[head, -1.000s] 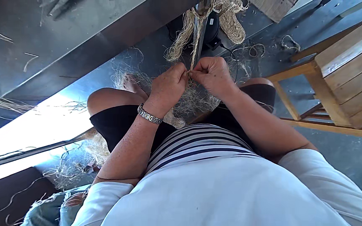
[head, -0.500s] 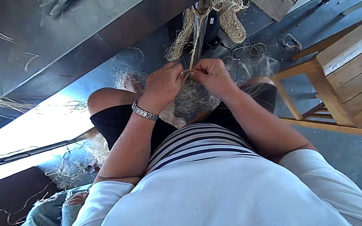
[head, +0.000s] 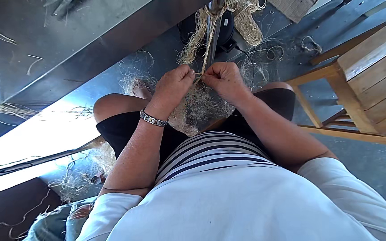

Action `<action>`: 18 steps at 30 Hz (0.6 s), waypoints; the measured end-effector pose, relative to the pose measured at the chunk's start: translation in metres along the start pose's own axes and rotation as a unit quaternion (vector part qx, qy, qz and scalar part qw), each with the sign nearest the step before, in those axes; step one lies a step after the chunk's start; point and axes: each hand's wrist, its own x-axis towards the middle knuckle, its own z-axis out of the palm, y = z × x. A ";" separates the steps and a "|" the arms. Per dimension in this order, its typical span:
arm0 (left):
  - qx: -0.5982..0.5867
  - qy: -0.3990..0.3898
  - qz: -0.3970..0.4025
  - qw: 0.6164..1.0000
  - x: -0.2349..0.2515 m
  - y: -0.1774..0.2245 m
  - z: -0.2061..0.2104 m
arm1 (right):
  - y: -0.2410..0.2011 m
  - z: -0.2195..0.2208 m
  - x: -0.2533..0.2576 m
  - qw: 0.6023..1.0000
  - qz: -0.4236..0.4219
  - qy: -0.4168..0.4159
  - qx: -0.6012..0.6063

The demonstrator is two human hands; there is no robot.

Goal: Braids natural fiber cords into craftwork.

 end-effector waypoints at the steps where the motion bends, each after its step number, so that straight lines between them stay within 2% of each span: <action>1: 0.006 0.008 -0.005 1.000 -0.001 0.002 0.002 | 0.000 0.000 0.000 1.000 -0.002 0.000 -0.002; 5: -0.050 0.051 -0.003 0.997 0.001 -0.002 0.010 | 0.002 0.002 0.000 0.999 -0.022 0.001 0.034; 7: -0.063 0.043 -0.001 0.997 0.002 -0.004 0.009 | 0.003 0.003 0.000 0.997 -0.025 0.006 0.066; 11: 0.035 0.027 -0.018 0.999 -0.002 0.002 0.004 | 0.007 0.003 0.002 0.995 0.005 0.015 0.094; 15: 0.149 0.065 -0.029 0.986 -0.005 0.010 -0.002 | 0.007 0.003 0.003 0.999 0.019 0.021 0.020; 18: 0.146 0.085 0.006 0.986 -0.012 0.018 -0.002 | 0.001 0.006 0.000 0.996 0.056 0.031 -0.054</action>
